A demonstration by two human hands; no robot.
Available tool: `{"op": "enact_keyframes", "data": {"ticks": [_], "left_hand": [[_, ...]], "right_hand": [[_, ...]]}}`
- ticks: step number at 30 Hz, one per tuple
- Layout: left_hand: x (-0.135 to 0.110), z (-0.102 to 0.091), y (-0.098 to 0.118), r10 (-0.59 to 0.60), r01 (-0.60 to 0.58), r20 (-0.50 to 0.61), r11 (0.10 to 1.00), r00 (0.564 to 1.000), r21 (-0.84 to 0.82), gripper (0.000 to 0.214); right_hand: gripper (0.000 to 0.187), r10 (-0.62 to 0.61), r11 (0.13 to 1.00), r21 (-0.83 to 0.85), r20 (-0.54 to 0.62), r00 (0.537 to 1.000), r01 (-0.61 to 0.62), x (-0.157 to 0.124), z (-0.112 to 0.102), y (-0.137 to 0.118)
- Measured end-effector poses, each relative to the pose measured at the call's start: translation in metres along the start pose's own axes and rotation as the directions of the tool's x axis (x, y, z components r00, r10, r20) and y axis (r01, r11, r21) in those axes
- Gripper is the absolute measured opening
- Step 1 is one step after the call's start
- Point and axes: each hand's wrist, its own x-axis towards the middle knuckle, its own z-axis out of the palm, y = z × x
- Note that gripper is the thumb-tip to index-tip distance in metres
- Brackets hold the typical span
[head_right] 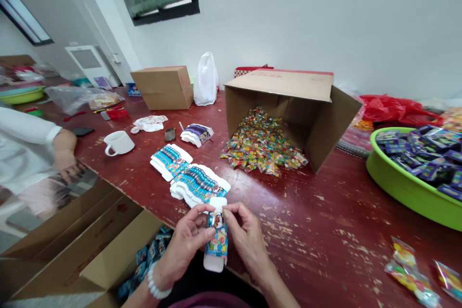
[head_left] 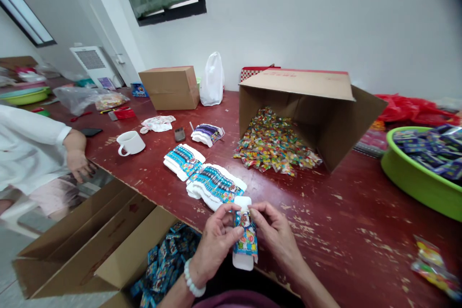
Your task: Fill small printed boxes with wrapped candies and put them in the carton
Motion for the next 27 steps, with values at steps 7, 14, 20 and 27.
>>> {"op": "enact_keyframes", "data": {"ticks": [7, 14, 20, 27], "left_hand": [[0.003, 0.002, 0.008, -0.023, 0.023, 0.000, 0.999, 1.000, 0.043, 0.027], [-0.001, 0.002, 0.005, 0.004, -0.004, -0.007, 1.000, 1.000, -0.019, 0.039], [0.000, 0.007, -0.007, -0.254, 0.277, 0.124, 0.933, 0.959, -0.232, 0.051], [0.006, 0.010, -0.011, -0.228, 0.231, 0.037, 0.970, 0.973, -0.080, 0.061]], "right_hand": [[0.034, 0.098, 0.984, 0.147, 0.039, 0.994, -0.103, 0.013, -0.008, -0.011], [0.025, 0.029, 0.999, 0.041, 0.096, 0.995, -0.033, 0.009, -0.006, -0.014], [0.024, -0.042, 0.994, -0.096, 0.095, 0.995, 0.051, 0.000, -0.002, -0.014], [0.023, -0.063, 0.978, -0.180, 0.233, 0.970, 0.107, 0.002, -0.008, -0.029]]}}
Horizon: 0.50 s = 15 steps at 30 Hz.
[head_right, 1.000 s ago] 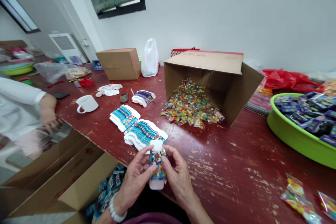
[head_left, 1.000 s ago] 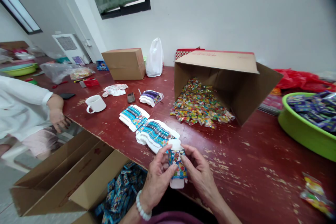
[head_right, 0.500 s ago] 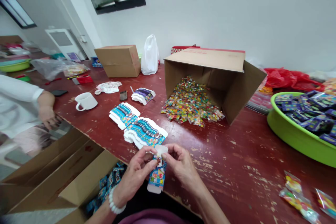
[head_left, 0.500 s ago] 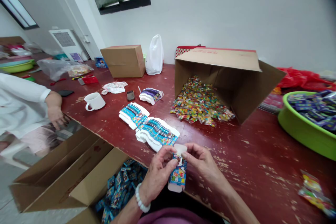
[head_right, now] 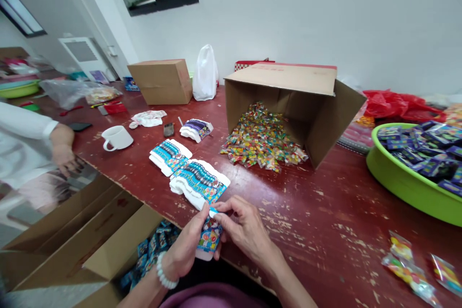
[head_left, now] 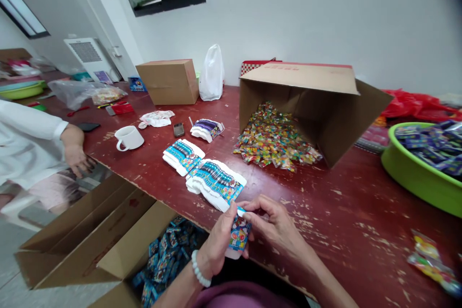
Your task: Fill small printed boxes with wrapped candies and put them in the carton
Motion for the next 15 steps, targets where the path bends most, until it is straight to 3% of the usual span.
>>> {"op": "enact_keyframes", "data": {"ticks": [3, 9, 15], "left_hand": [[-0.001, 0.002, 0.001, 0.040, -0.039, -0.007, 0.995, 0.999, 0.087, 0.064], [-0.002, 0.003, 0.001, 0.052, -0.048, -0.008, 0.973, 0.999, 0.226, 0.074], [-0.002, 0.005, 0.002, 0.058, -0.050, -0.047, 0.986, 0.997, 0.160, 0.069]], "right_hand": [[0.021, 0.023, 1.000, 0.014, 0.034, 0.999, -0.023, 0.003, 0.000, -0.001], [0.026, 0.214, 0.933, 0.286, 0.048, 0.976, -0.218, 0.003, 0.005, 0.015], [0.024, 0.035, 0.987, 0.160, -0.026, 0.999, -0.031, -0.006, 0.006, 0.008]]}}
